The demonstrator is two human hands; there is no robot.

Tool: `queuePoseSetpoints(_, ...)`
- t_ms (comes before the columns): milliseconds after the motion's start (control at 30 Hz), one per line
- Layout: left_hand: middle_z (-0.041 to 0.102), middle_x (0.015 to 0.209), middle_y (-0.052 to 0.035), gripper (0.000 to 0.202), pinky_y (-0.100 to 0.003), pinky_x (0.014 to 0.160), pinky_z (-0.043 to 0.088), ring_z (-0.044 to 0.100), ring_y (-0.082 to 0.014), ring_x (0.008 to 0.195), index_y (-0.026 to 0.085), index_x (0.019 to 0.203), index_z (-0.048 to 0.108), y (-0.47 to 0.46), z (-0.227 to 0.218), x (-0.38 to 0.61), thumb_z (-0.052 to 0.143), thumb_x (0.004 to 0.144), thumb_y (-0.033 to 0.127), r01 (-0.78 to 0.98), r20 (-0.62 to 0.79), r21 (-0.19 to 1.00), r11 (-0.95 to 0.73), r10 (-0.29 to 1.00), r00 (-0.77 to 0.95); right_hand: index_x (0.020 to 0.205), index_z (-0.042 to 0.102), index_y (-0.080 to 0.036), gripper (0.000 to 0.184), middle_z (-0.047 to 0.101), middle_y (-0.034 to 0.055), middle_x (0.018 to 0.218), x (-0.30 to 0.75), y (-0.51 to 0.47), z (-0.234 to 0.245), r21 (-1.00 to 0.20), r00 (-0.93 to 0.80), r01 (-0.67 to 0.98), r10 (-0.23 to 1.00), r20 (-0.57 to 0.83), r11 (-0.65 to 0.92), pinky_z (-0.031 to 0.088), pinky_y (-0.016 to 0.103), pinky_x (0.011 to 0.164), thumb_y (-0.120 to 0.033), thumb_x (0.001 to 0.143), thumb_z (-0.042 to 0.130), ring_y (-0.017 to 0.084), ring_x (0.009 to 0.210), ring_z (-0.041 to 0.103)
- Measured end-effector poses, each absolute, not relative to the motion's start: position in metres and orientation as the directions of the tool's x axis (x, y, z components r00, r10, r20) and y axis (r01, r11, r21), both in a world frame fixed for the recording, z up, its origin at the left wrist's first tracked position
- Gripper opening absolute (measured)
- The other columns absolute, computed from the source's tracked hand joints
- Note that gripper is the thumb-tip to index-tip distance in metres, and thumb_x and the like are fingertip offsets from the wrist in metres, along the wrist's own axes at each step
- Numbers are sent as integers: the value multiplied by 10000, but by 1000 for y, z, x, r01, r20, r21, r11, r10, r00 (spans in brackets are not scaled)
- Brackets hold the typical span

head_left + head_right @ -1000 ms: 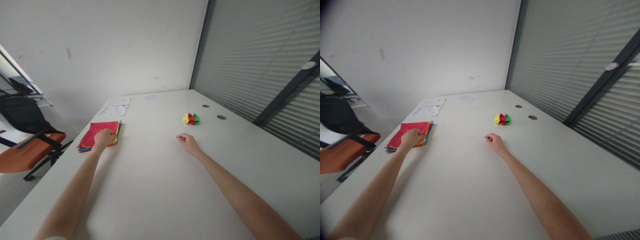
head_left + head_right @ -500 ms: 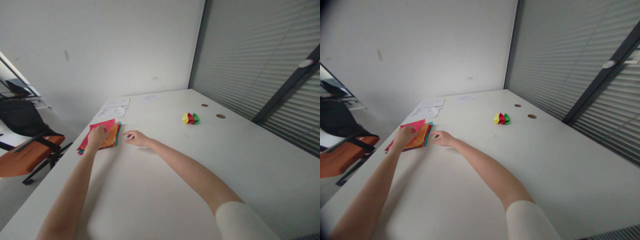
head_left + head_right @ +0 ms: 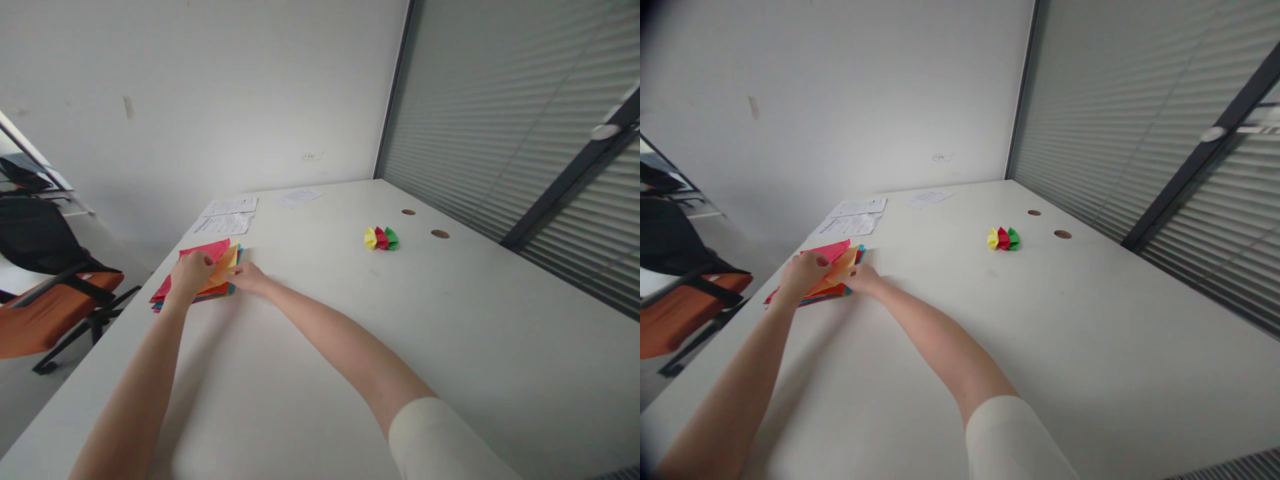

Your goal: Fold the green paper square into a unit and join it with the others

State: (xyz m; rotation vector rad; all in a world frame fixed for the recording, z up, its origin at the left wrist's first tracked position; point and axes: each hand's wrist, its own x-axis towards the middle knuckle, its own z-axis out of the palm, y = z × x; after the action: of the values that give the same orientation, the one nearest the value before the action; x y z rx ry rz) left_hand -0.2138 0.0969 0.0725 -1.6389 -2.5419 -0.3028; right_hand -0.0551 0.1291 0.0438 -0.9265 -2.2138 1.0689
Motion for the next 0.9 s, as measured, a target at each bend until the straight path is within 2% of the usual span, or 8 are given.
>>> queuePoseSetpoints(133, 704, 950, -105, 233, -359, 725, 488, 640, -304, 886, 205, 900, 709, 97, 70, -213, 555, 759, 308, 913, 204, 101, 396, 890, -409, 941, 692, -147, 289, 707, 41, 1007, -23, 146, 47, -796, -509, 420, 839, 191, 436, 468, 274, 873, -376, 917, 517, 189, 968, 642)
queuePoseSetpoints(300, 696, 1015, -131, 266, -380, 735, 490, 634, -337, 939, 202, 947, 704, 101, 64, -210, 576, 768, 353, 926, 153, 80, 369, 913, -377, 872, 718, -170, 212, 733, 55, 928, 54, 161, 46, -766, -367, 446, 875, 314, 462, 488, 256, 762, -299, 869, 548, 175, 837, 675)
queuePoseSetpoints(367, 703, 974, -113, 270, -369, 765, 490, 642, -312, 931, 199, 924, 700, 102, 64, -198, 551, 808, 391, 956, 124, 108, 273, 950, -286, 909, 723, -170, 218, 736, 61, 872, 89, 160, 40, -782, -341, 454, 894, 291, 427, 493, 255, 693, -306, 847, 565, 174, 762, 674)
queuePoseSetpoints(467, 699, 1013, -88, 350, -333, 869, 480, 641, -244, 960, 187, 959, 687, 98, 61, -159, 538, 833, 479, 965, 153, 246, -91, 987, 54, 958, 726, -141, 280, 727, 75, 785, 137, 149, 27, -819, -330, 439, 914, 237, 371, 492, 250, 629, -339, 836, 570, 177, 708, 664)
queuePoseSetpoints(533, 673, 1111, -97, 443, -334, 935, 468, 621, -232, 1030, 180, 1056, 659, 92, 51, -123, 572, 807, 536, 897, 221, 335, -287, 950, 221, 973, 728, -126, 357, 720, 80, 753, 163, 137, 18, -846, -310, 429, 931, 191, 316, 493, 249, 599, -415, 849, 559, 172, 666, 653)
queuePoseSetpoints(633, 587, 1278, -125, 593, -375, 1029, 423, 546, -250, 1184, 187, 1248, 555, 78, 24, -74, 625, 777, 540, 776, 261, 334, -535, 844, 469, 1023, 722, -112, 447, 707, 78, 720, 193, 115, 9, -865, -282, 434, 950, 135, 251, 507, 270, 600, -486, 851, 548, 178, 653, 643)
queuePoseSetpoints(733, 476, 1394, -182, 751, -433, 1070, 388, 475, -288, 1273, 161, 1384, 402, 68, -5, -46, 637, 775, 534, 745, 256, 249, -618, 784, 565, 1020, 725, -134, 445, 711, 87, 890, 211, 88, 8, -878, -331, 386, 931, 155, 284, 528, 296, 681, -501, 857, 533, 191, 773, 655)
queuePoseSetpoints(900, 491, 1383, -177, 490, -451, 1058, 398, 474, -266, 1280, 165, 1373, 416, 64, -22, -44, 477, 916, 331, 770, 293, 176, -613, 780, 554, 1025, 717, -163, 314, 687, 86, 965, 228, 58, 14, -813, -501, 407, 846, 182, 416, 525, 307, 744, -380, 853, 571, 178, 817, 644)
